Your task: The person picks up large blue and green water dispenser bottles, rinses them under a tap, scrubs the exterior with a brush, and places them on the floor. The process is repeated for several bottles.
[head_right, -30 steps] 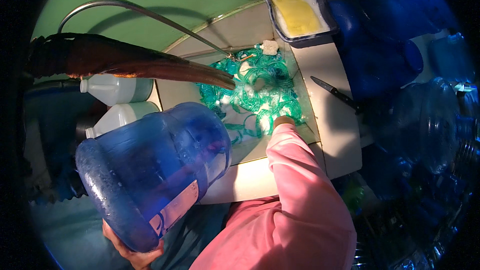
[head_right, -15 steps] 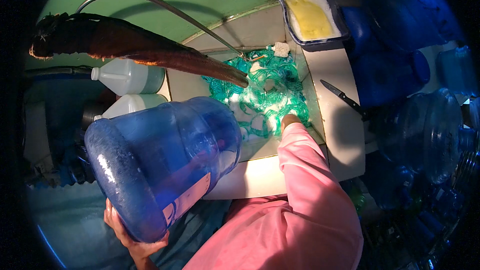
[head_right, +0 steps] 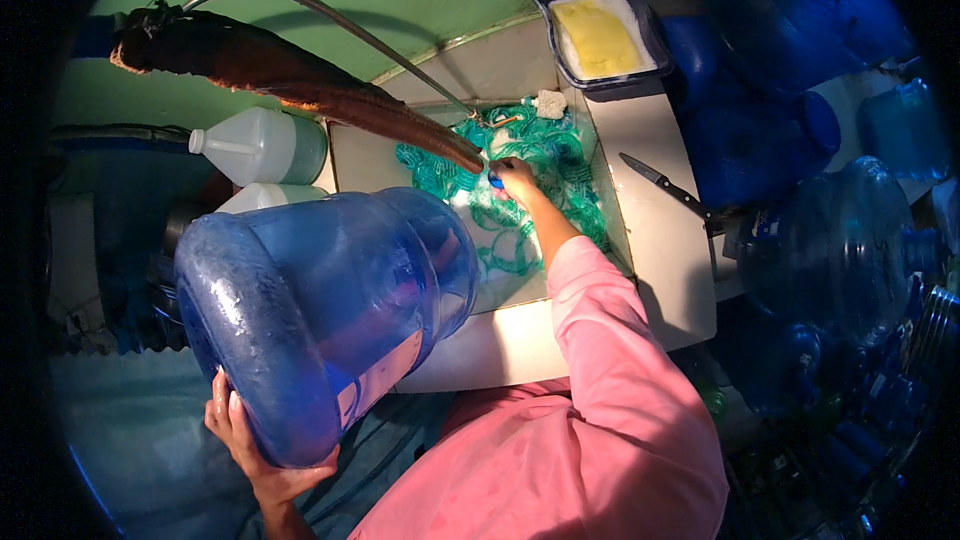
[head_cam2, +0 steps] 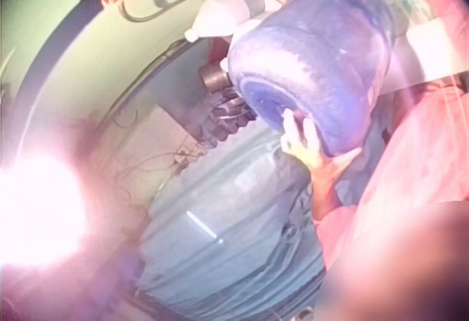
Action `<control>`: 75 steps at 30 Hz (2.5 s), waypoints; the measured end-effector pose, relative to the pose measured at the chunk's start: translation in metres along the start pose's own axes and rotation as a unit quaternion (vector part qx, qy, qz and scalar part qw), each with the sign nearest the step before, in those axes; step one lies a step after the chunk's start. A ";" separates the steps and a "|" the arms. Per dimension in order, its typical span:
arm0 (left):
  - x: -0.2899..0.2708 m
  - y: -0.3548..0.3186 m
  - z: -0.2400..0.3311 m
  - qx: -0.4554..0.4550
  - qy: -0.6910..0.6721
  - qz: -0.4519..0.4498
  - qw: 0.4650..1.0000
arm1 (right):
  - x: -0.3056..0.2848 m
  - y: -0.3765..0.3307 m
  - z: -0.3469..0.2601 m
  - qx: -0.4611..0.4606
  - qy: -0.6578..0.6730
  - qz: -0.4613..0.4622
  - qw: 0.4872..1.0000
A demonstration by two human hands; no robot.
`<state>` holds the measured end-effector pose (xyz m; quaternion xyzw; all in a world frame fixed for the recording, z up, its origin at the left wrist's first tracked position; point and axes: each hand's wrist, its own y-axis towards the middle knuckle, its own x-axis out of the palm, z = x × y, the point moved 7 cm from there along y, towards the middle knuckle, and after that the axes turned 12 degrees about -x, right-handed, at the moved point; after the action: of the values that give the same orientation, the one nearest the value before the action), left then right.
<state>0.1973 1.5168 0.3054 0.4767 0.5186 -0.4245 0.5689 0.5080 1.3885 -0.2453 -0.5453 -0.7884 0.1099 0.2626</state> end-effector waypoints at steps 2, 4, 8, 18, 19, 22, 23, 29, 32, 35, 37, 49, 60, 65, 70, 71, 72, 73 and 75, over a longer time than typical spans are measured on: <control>0.001 -0.003 0.002 0.005 0.006 -0.006 1.000 | 0.010 -0.002 -0.013 -0.015 0.108 0.008 0.994; 0.000 -0.005 0.005 0.014 0.010 -0.005 1.000 | 0.017 -0.008 -0.019 -0.004 0.154 0.005 0.988; -0.002 -0.009 0.007 0.026 0.018 0.005 0.999 | 0.022 -0.018 -0.023 -0.010 0.041 -0.025 0.999; -0.002 -0.018 0.004 0.038 -0.003 0.007 0.999 | 0.041 -0.028 -0.018 -0.003 0.160 -0.091 0.983; -0.001 -0.019 0.003 0.030 -0.005 0.005 1.000 | 0.044 -0.030 -0.018 0.019 0.170 -0.096 0.981; -0.001 -0.020 0.003 0.031 -0.007 0.014 0.999 | 0.046 -0.031 -0.025 -0.007 0.138 -0.069 0.988; -0.001 -0.020 0.003 0.033 -0.008 0.020 0.999 | 0.045 -0.030 -0.029 -0.031 0.116 -0.047 0.992; -0.001 -0.024 0.000 0.034 0.011 0.011 0.999 | 0.045 -0.009 -0.044 -0.102 -0.051 -0.020 0.993; -0.003 -0.027 -0.002 0.026 0.011 0.017 0.999 | 0.041 -0.002 -0.045 -0.108 0.066 -0.005 0.992; -0.003 -0.029 -0.004 0.018 0.004 0.028 0.999 | 0.040 -0.003 -0.040 -0.100 0.125 -0.019 0.987; -0.003 -0.029 -0.004 0.016 0.001 0.035 0.999 | 0.050 -0.008 -0.034 -0.051 0.293 -0.102 0.949; 0.001 -0.035 -0.002 0.035 0.005 0.072 0.997 | 0.069 -0.028 0.050 0.026 -0.431 -0.314 0.846; -0.057 -0.015 0.042 0.103 0.040 0.124 0.986 | 0.104 -0.114 0.038 0.078 0.021 -0.227 0.970; -0.028 -0.010 0.008 0.087 -0.115 0.090 0.985 | 0.063 -0.120 0.000 0.026 0.142 -0.128 0.981; -0.037 0.002 -0.042 0.139 -0.332 0.166 0.918 | 0.035 -0.142 -0.034 0.009 0.360 -0.013 0.933; -0.040 0.004 -0.048 0.144 -0.333 0.173 0.916 | 0.032 -0.151 -0.046 -0.028 0.402 -0.029 0.915; -0.043 0.007 -0.053 0.150 -0.336 0.179 0.912 | 0.025 -0.163 -0.053 -0.048 0.431 -0.019 0.901; -0.046 0.008 -0.057 0.159 -0.339 0.184 0.909 | 0.013 -0.176 -0.062 -0.071 0.460 -0.007 0.885; -0.047 0.010 -0.063 0.184 -0.341 0.186 0.903 | -0.014 -0.211 -0.067 -0.101 0.440 0.039 0.892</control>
<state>0.1906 1.5796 0.3526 0.4869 0.1077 -0.5351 0.6819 0.3777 1.2872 -0.0965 -0.5914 -0.5775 -0.2112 0.5216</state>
